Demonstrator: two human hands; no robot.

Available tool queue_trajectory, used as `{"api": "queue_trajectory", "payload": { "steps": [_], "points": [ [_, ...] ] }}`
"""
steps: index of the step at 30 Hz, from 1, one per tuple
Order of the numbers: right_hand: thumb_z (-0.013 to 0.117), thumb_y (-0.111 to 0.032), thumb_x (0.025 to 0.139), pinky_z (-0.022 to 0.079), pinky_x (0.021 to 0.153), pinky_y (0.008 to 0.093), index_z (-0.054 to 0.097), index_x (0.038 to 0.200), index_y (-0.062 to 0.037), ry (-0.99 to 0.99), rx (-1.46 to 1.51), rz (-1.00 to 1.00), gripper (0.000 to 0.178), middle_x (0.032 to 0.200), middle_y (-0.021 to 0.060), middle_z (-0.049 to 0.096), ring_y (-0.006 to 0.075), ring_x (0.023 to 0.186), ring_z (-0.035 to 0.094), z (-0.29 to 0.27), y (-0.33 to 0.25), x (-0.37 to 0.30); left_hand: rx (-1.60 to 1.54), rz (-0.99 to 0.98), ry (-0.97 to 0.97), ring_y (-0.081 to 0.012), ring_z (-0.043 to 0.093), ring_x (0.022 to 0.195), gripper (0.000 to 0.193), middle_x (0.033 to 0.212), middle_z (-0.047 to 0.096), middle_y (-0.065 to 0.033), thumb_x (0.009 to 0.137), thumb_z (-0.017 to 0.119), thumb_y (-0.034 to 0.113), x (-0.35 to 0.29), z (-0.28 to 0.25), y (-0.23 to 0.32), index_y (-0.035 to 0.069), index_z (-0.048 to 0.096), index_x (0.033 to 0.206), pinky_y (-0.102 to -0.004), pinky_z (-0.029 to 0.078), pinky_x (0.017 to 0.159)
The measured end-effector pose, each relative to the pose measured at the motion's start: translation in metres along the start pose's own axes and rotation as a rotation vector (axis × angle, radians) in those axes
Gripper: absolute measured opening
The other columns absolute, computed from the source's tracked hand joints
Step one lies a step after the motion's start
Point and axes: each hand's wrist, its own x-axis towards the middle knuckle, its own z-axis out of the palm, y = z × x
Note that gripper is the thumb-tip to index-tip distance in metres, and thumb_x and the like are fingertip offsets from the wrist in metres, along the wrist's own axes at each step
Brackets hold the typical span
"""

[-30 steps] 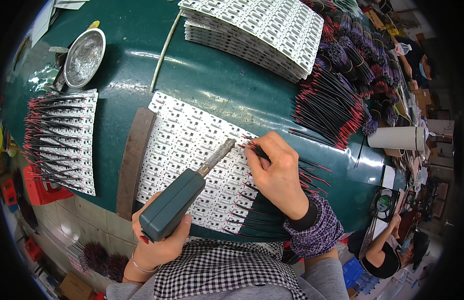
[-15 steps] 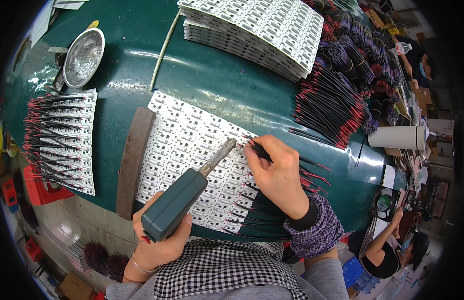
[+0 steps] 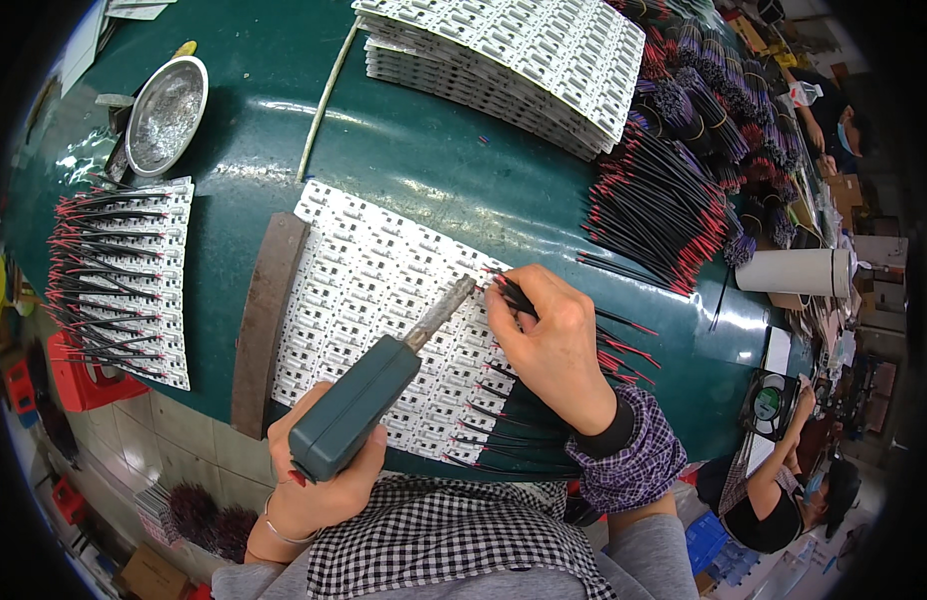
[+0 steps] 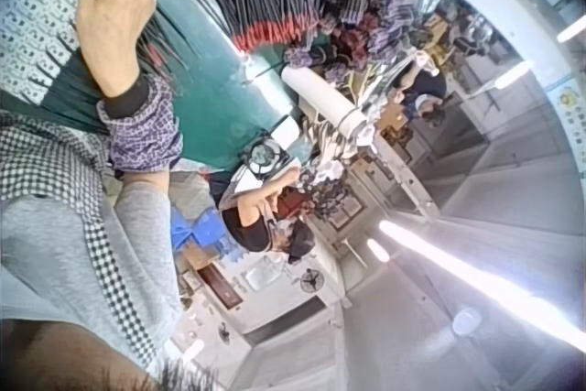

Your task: The person positions wires onto a circuit board panel by hand and solders them into place using a soldering iron.

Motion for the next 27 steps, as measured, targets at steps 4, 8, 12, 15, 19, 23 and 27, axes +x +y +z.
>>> {"api": "queue_trajectory", "payload": {
  "steps": [4,8,12,15,19,23,27],
  "points": [
    [0.074,-0.003,0.085,0.053,0.055,0.036,0.067,0.092,0.0043,0.0,0.027,0.022,0.012,0.08,0.0162,0.069,0.0272,0.063,0.071,0.001,0.001,0.002,-0.133,-0.015,0.104,-0.0206,0.062,0.064,0.017,0.083,0.066,-0.0131,0.075,0.073,-0.002,-0.005,0.002,-0.003,-0.006,0.07,0.092,-0.0303,0.05,0.057],
    [0.073,-0.004,0.085,0.052,0.055,0.037,0.067,0.09,0.0045,-0.001,0.032,-0.001,0.011,0.078,0.0174,0.068,0.029,0.063,0.07,-0.002,0.008,0.007,-0.124,-0.051,0.079,-0.0215,0.063,0.065,0.017,0.083,0.066,-0.0137,0.074,0.073,-0.003,-0.007,0.0,-0.003,-0.006,0.071,0.091,-0.0306,0.05,0.058],
    [0.071,-0.004,0.085,0.052,0.056,0.0376,0.065,0.086,0.0068,-0.103,0.16,0.139,0.012,0.076,0.0184,0.066,0.0285,0.062,0.068,-0.005,0.008,0.014,-0.153,0.024,0.117,-0.0222,0.063,0.066,0.017,0.083,0.066,-0.0144,0.075,0.073,-0.003,-0.003,0.005,-0.006,-0.006,0.071,0.091,-0.0313,0.05,0.059],
    [0.07,-0.003,0.085,0.052,0.056,0.0371,0.065,0.085,0.0077,-0.081,0.213,0.159,0.012,0.075,0.0183,0.065,0.0267,0.06,0.066,-0.003,0.006,0.012,-0.171,0.013,0.119,-0.0228,0.063,0.066,0.017,0.083,0.066,-0.0149,0.075,0.073,-0.003,-0.003,0.005,-0.005,-0.006,0.07,0.091,-0.0319,0.05,0.059],
    [0.07,-0.002,0.085,0.052,0.055,0.0359,0.065,0.086,0.007,-0.044,0.146,0.15,0.01,0.074,0.0178,0.065,0.0251,0.059,0.065,-0.002,0.003,0.009,-0.139,0.065,0.097,-0.0214,0.062,0.065,0.017,0.083,0.066,-0.0142,0.075,0.072,-0.005,0.0,0.005,-0.006,-0.006,0.07,0.092,-0.0311,0.049,0.058],
    [0.07,-0.002,0.085,0.051,0.054,0.0353,0.065,0.086,0.0064,-0.056,0.098,0.138,0.01,0.074,0.0171,0.065,0.0241,0.059,0.065,-0.002,0.003,0.009,-0.135,0.048,0.091,-0.0193,0.061,0.064,0.017,0.083,0.065,-0.0135,0.075,0.072,-0.007,0.001,0.005,-0.002,-0.007,0.07,0.093,-0.0299,0.047,0.056],
    [0.071,-0.002,0.085,0.051,0.053,0.0353,0.065,0.085,0.0064,-0.028,0.121,0.133,0.01,0.074,0.0167,0.066,0.0239,0.058,0.065,0.0,0.003,0.008,-0.12,0.021,0.06,-0.0189,0.06,0.064,0.018,0.083,0.064,-0.0132,0.075,0.072,-0.007,0.003,0.003,0.002,-0.007,0.069,0.093,-0.0297,0.047,0.056]
  ]
}}
